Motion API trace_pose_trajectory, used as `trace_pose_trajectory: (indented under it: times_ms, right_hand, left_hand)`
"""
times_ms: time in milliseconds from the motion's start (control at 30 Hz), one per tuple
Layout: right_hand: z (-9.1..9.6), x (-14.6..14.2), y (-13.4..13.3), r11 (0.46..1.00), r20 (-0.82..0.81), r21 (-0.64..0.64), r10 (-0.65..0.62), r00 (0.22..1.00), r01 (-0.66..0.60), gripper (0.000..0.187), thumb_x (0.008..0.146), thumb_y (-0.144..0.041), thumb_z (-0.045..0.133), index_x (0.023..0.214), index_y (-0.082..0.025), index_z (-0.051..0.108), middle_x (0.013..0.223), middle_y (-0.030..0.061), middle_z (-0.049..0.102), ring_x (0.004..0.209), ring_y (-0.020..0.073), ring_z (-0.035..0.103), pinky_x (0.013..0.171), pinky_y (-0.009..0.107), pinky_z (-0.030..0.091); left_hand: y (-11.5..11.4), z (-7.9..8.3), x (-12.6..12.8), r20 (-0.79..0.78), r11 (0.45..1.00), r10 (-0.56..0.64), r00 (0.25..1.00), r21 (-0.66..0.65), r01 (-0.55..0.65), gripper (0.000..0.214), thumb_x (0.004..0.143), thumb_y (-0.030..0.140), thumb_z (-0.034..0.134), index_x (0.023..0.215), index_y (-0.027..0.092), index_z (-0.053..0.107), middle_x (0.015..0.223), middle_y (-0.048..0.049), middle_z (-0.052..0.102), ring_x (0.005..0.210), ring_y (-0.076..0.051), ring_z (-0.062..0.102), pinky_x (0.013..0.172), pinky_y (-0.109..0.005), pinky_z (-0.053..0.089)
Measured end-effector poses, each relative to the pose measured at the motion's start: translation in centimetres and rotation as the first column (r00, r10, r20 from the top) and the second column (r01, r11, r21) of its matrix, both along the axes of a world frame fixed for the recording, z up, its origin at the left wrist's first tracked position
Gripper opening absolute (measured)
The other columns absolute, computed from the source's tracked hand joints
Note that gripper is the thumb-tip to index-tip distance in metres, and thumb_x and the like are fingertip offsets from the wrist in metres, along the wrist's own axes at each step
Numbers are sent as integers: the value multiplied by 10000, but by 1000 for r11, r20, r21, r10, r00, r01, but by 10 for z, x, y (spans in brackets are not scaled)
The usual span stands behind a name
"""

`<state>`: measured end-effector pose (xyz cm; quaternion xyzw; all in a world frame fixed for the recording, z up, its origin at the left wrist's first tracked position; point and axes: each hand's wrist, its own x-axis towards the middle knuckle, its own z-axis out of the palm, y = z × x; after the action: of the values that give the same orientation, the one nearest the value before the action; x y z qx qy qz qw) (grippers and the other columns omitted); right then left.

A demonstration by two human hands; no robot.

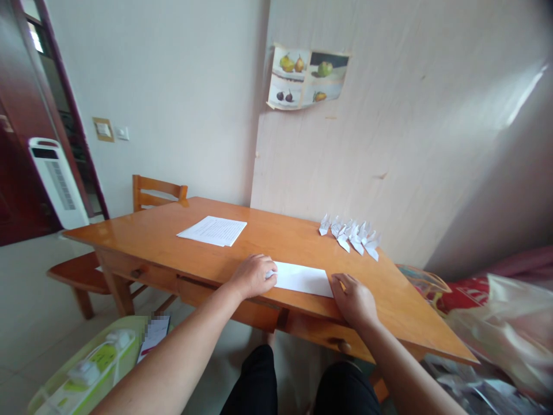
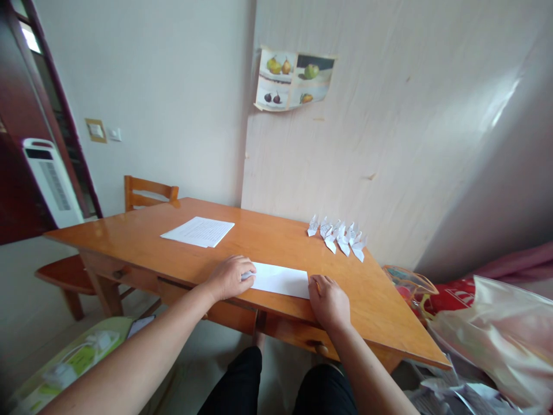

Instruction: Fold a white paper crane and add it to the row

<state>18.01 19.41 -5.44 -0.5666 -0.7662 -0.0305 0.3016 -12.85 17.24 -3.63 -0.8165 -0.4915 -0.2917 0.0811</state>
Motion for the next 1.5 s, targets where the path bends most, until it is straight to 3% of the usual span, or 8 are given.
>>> trace_pose_trajectory:
  times_ms: [167,367,500,700,933,1100,1267,1500]
  right_hand:
    - [4,-4,-3,1000,24,17,7,1000,-8,311,988,-321,416,981,-248,718,976,50,745,903,211,688,715,276,454]
    - [5,-7,-3,999,42,36,16,999,-18,295,992,-297,424,942,-227,707,939,59,737,915,215,672,739,282,435]
    - [7,-9,-3,998,48,49,31,998,-33,292,991,-285,424,934,-223,703,916,60,734,906,210,668,735,277,434]
    - [7,-13,-2,994,28,81,65,997,-67,269,978,-264,440,931,-235,703,913,54,736,908,206,670,741,272,453]
    - [3,-7,-4,988,-94,138,85,992,-71,284,975,-295,422,1065,-214,680,1070,80,734,1027,225,671,889,326,496]
    - [27,-21,-27,931,-248,324,253,935,-166,217,961,-300,475,1077,-230,645,1114,94,703,1093,241,634,972,382,487]
    - [57,-53,-58,839,-30,335,464,885,-429,217,918,-257,576,1115,-254,665,1188,87,681,1170,279,574,1093,521,364]
    - [66,-68,-74,859,-2,231,470,883,-457,125,916,-202,571,935,-270,673,943,19,725,920,220,625,1128,557,243]
  left_hand:
    - [-10,-1,7,-15,999,-40,999,3,40,208,867,233,590,998,203,750,1008,-69,762,942,-235,691,883,-365,513]
    - [-37,-14,17,-32,988,-149,988,-33,148,344,947,425,582,1200,222,694,1277,-91,698,1218,-253,621,1095,-470,401]
    - [-53,-25,16,-15,991,-134,991,-19,134,335,895,354,670,1214,252,670,1324,-79,672,1268,-264,584,1135,-528,338]
    - [-67,-28,12,-44,987,-131,990,83,135,251,966,169,512,1154,258,654,1176,-44,734,1161,-212,645,1177,-542,273]
    - [-67,3,16,-64,983,-53,997,170,63,191,959,144,489,976,235,656,946,-5,740,935,-179,676,1202,-560,185]
    - [-72,38,27,-95,975,33,995,223,-11,198,959,171,490,884,237,660,800,-3,699,834,-183,633,1198,-585,151]
    - [-82,64,37,-120,975,63,991,218,-36,226,973,221,487,822,238,654,770,-7,680,837,-202,605,1194,-620,108]
    - [-96,75,45,-130,986,74,989,159,-53,187,944,222,530,818,247,666,755,-3,670,837,-218,590,1182,-646,98]
